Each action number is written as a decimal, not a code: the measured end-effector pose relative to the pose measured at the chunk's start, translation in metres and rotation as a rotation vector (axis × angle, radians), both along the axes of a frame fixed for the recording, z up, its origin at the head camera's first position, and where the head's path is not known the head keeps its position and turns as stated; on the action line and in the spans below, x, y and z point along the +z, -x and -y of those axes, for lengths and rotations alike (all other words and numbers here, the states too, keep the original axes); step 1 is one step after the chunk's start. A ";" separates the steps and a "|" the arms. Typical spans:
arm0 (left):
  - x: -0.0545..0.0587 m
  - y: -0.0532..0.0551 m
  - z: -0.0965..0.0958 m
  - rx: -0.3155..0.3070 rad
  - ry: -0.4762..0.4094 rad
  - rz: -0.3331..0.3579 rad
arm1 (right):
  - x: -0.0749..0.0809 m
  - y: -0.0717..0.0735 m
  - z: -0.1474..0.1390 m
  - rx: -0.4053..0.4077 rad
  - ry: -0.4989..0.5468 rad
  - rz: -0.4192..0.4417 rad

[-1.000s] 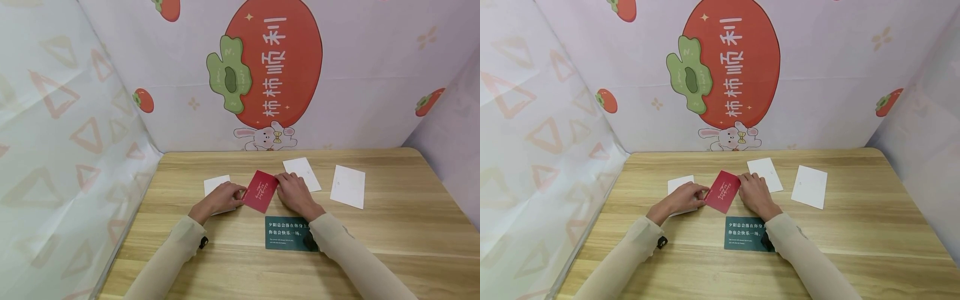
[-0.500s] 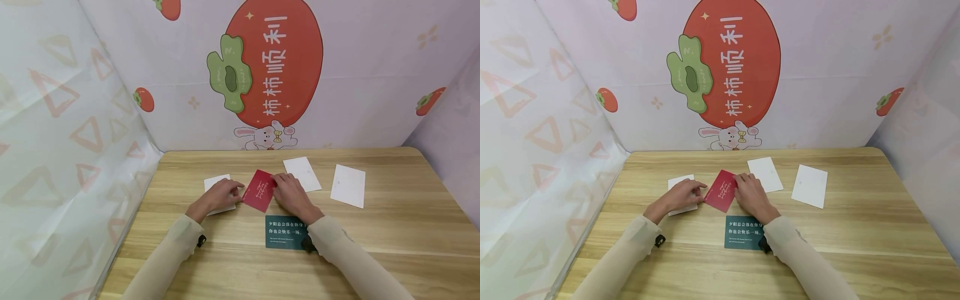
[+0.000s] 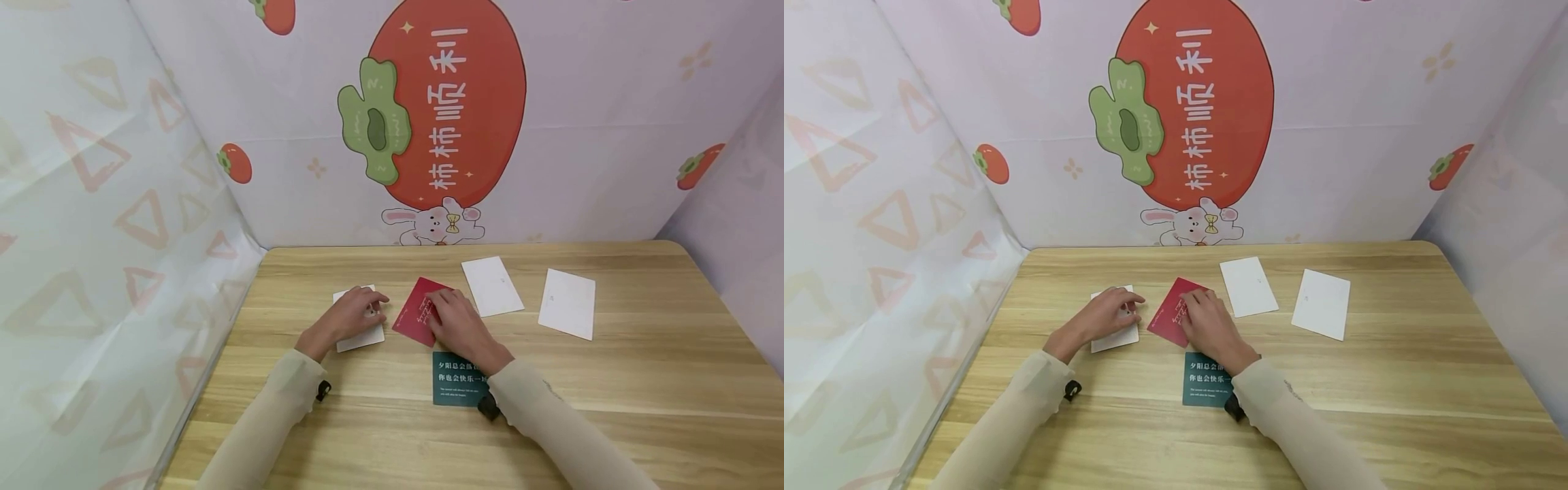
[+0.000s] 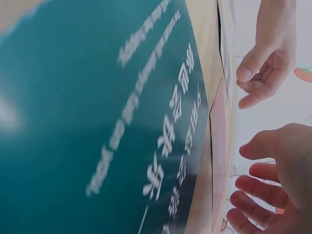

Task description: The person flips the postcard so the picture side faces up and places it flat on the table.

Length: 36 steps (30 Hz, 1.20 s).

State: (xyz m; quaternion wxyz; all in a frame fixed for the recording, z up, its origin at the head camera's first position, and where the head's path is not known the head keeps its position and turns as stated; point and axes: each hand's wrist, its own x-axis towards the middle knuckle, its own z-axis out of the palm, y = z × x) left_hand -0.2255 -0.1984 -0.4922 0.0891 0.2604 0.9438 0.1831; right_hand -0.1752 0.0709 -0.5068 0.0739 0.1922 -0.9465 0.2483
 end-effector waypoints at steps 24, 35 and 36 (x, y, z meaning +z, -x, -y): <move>0.000 0.009 0.030 0.050 -0.010 -0.013 | 0.006 -0.012 0.031 0.026 0.063 0.125; 0.003 0.011 0.042 0.088 -0.013 -0.007 | 0.002 -0.015 0.042 0.071 0.097 0.120; 0.004 0.011 0.043 0.095 -0.019 -0.002 | 0.001 -0.016 0.043 0.077 0.096 0.113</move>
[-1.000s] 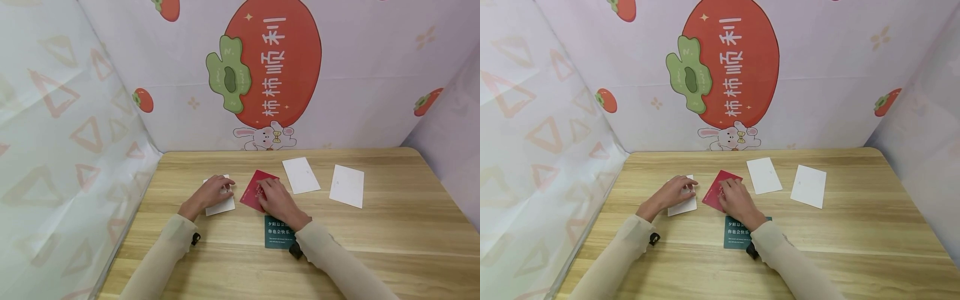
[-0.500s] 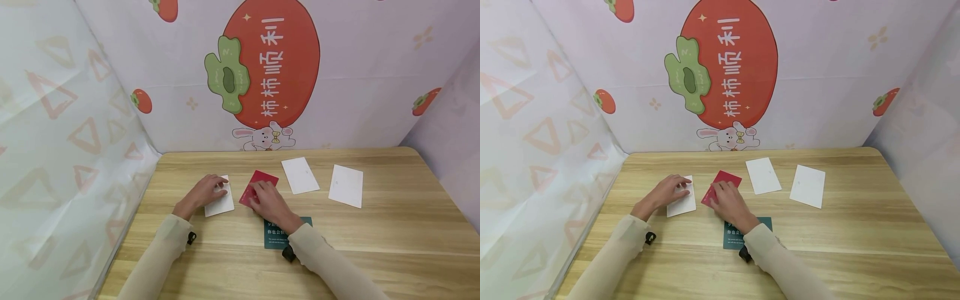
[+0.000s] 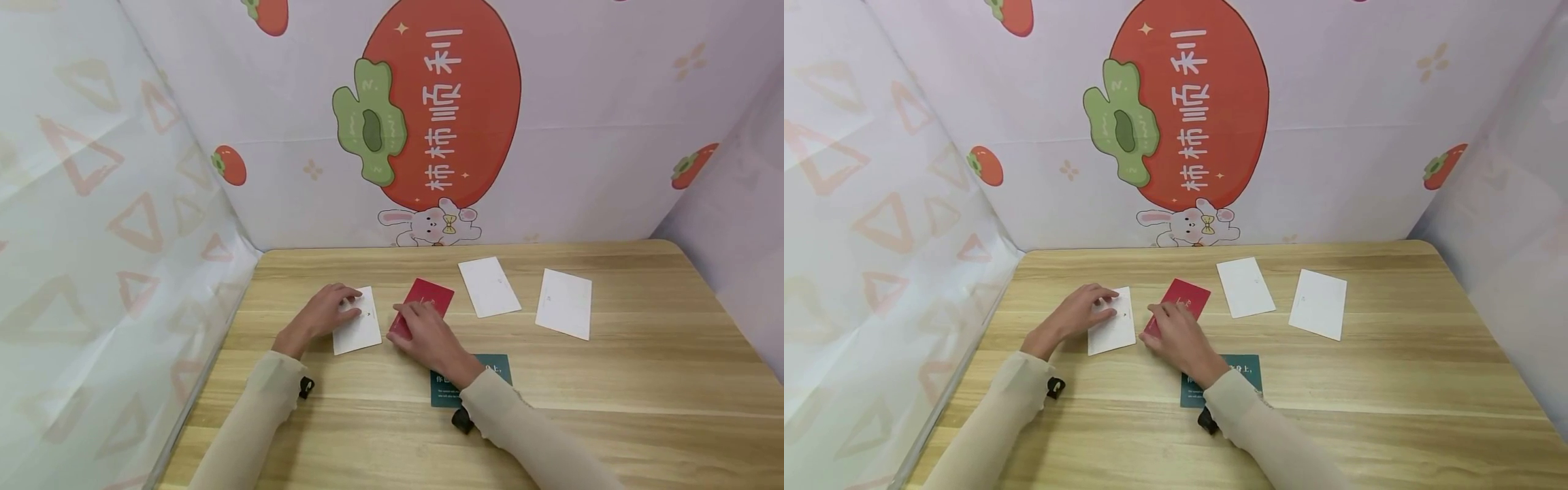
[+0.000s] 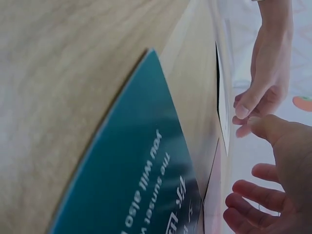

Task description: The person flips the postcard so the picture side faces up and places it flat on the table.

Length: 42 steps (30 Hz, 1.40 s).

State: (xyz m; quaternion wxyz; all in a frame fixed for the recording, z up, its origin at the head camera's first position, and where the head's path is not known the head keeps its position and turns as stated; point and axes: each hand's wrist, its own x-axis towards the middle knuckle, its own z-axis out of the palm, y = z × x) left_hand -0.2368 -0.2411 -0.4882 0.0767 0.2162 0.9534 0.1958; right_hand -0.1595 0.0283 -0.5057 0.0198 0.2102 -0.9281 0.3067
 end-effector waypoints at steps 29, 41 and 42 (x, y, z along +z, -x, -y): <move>0.004 0.009 0.027 0.098 -0.006 0.029 | -0.004 -0.004 0.025 0.076 -0.119 -0.103; -0.002 0.011 0.037 0.085 0.005 0.029 | -0.006 -0.006 0.039 0.090 -0.264 -0.174; -0.002 0.010 0.038 0.081 0.008 0.024 | -0.006 -0.006 0.040 0.092 -0.271 -0.174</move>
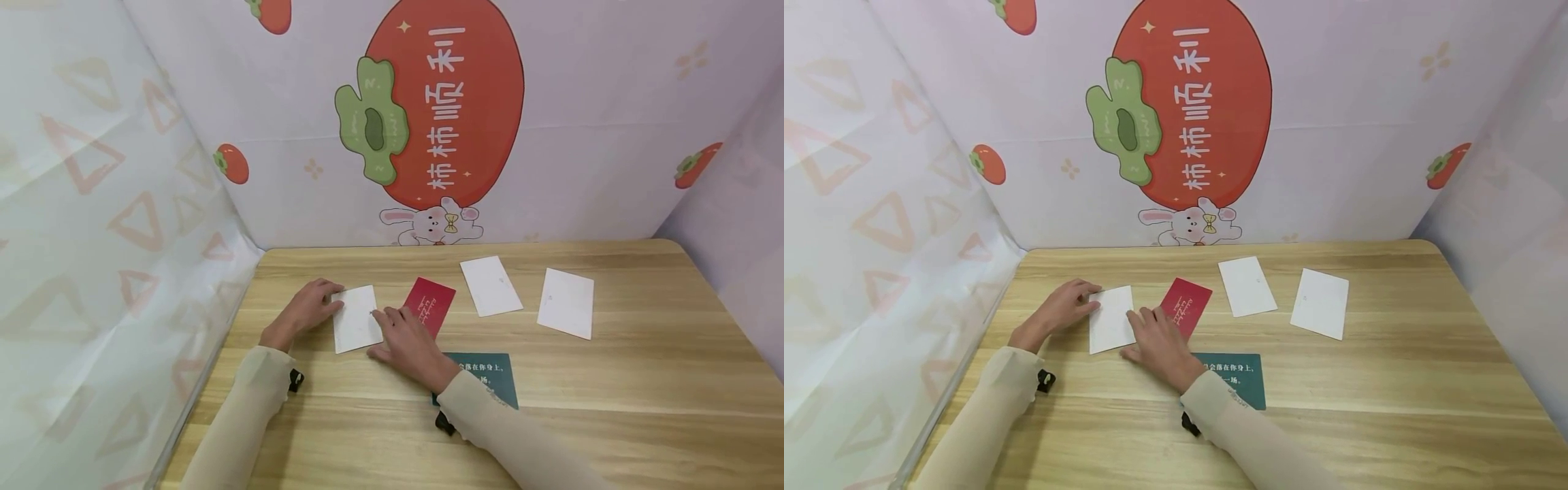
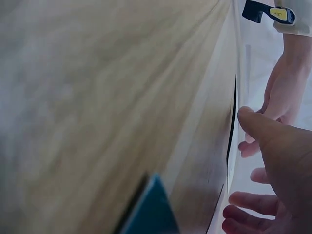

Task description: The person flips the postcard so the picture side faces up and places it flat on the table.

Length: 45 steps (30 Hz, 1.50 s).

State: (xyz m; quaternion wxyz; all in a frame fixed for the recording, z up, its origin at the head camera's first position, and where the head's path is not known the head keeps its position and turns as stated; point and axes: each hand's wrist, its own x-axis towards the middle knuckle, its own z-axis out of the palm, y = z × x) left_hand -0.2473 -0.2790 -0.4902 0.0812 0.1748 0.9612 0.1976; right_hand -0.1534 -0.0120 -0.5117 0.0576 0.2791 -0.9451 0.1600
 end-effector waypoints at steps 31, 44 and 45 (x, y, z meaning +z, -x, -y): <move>-0.003 -0.003 -0.002 -0.016 0.013 -0.061 | 0.000 -0.004 0.011 0.012 -0.270 -0.158; -0.004 -0.007 0.004 -0.027 0.007 -0.048 | 0.002 -0.006 0.004 0.100 -0.280 -0.155; -0.004 -0.007 0.005 -0.032 0.007 -0.047 | 0.002 -0.006 0.004 0.093 -0.262 -0.150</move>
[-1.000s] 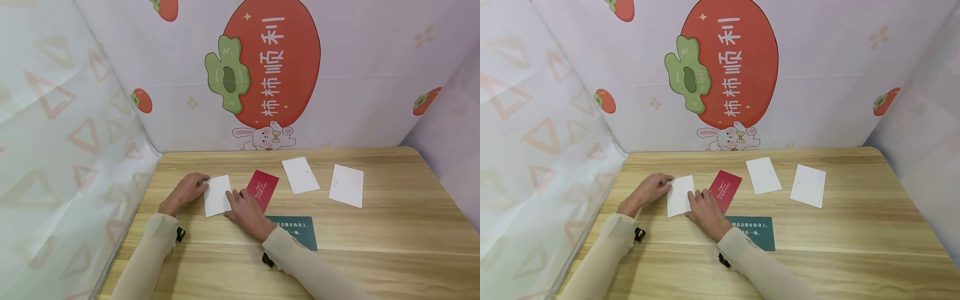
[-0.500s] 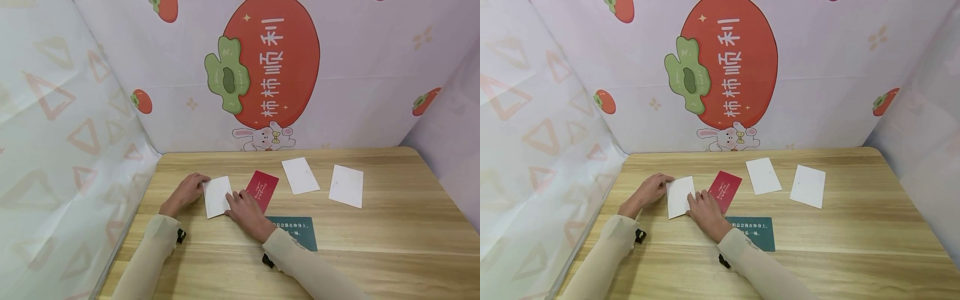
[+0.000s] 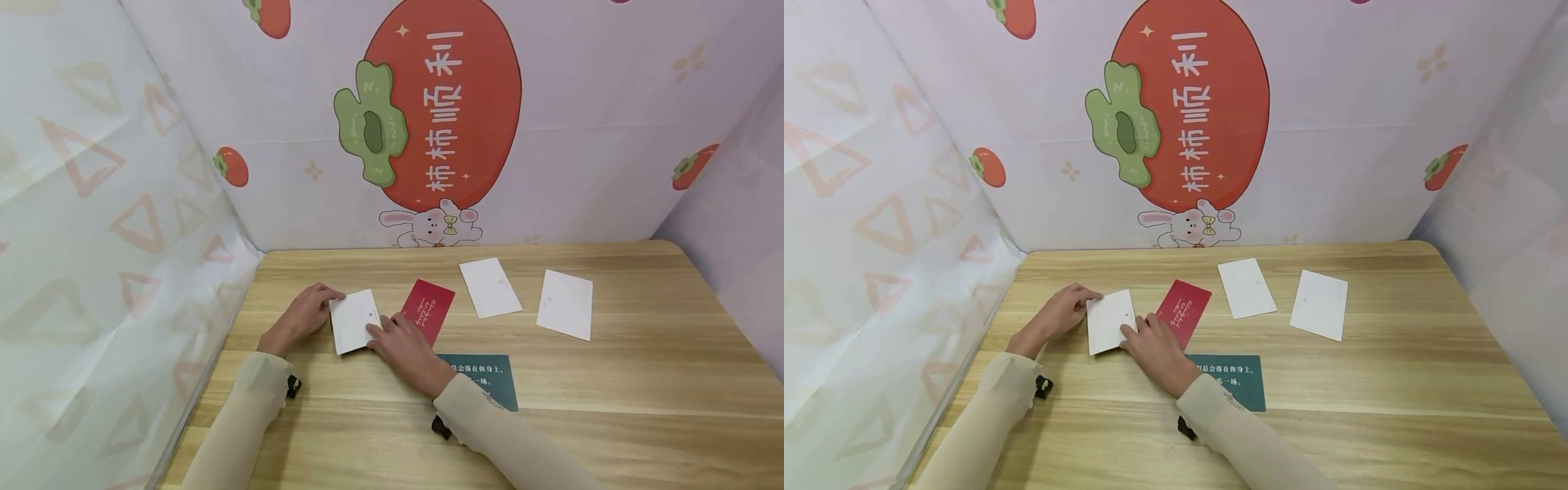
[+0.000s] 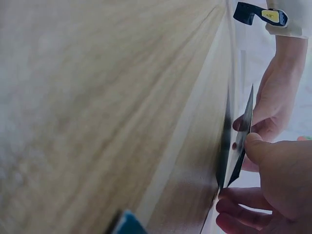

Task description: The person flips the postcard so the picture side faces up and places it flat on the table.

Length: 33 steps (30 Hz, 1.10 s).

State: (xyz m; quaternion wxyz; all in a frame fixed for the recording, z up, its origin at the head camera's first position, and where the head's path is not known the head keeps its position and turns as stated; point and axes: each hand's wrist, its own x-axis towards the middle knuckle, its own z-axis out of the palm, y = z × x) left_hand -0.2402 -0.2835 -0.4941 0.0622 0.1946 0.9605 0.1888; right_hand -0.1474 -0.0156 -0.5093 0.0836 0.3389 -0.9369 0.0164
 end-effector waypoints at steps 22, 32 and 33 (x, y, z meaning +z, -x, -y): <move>0.013 -0.005 0.010 -0.004 -0.163 0.004 | 0.008 -0.001 -0.019 -0.030 0.514 0.307; 0.022 -0.006 0.010 0.004 -0.185 -0.060 | 0.009 0.001 -0.022 -0.023 0.643 0.393; 0.023 -0.006 0.010 0.006 -0.188 -0.064 | 0.009 0.001 -0.022 -0.021 0.647 0.396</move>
